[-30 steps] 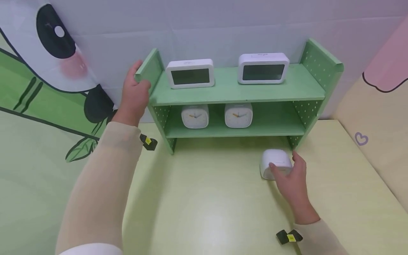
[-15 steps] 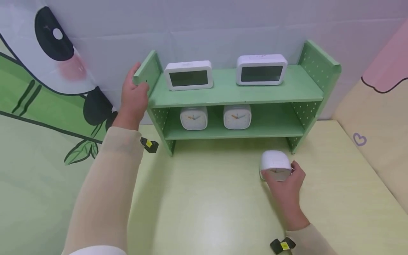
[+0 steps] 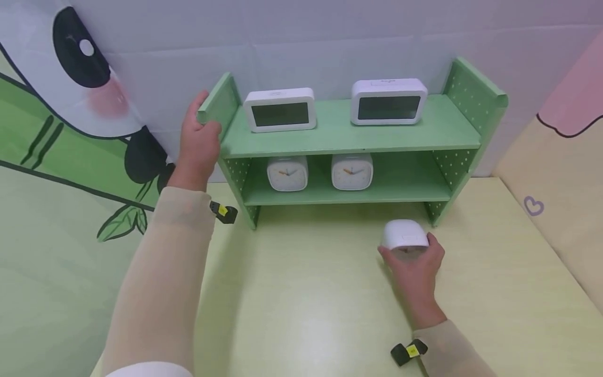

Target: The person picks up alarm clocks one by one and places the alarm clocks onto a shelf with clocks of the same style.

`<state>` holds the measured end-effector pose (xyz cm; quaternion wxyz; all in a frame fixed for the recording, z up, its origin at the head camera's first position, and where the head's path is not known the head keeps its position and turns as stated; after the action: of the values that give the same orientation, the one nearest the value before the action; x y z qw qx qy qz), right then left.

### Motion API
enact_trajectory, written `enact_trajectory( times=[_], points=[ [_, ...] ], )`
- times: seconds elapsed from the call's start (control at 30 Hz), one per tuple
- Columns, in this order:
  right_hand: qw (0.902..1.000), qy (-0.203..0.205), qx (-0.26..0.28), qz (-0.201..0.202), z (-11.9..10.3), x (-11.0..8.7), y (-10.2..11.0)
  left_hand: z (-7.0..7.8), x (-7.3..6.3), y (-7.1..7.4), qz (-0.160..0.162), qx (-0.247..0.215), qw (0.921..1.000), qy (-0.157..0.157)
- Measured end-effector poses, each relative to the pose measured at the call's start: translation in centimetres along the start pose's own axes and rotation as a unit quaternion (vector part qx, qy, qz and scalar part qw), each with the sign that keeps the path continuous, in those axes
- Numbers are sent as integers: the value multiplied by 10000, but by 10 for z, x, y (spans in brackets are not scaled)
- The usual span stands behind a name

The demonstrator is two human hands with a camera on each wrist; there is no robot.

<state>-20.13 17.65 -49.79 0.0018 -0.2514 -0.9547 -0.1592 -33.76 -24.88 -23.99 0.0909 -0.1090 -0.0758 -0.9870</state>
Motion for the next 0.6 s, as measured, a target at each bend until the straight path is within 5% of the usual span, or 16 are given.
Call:
enact_trajectory(
  times=[0.6],
  points=[
    [9988, 432, 246, -6, 2, -4, 5, 0, 2, -2, 70, -67, 9999, 42]
  ],
)
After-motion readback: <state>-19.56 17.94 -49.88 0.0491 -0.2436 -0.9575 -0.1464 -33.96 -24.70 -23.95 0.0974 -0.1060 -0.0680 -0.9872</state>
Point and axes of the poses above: each hand's wrist, its own x-axis towards the middle knuckle, its own y-axis out of the back of the hand, z = x × y, the point moved 5 cm from there along x, towards the middle knuckle, and after that the axes turned 2 degrees about x, right-handed, at the moved point
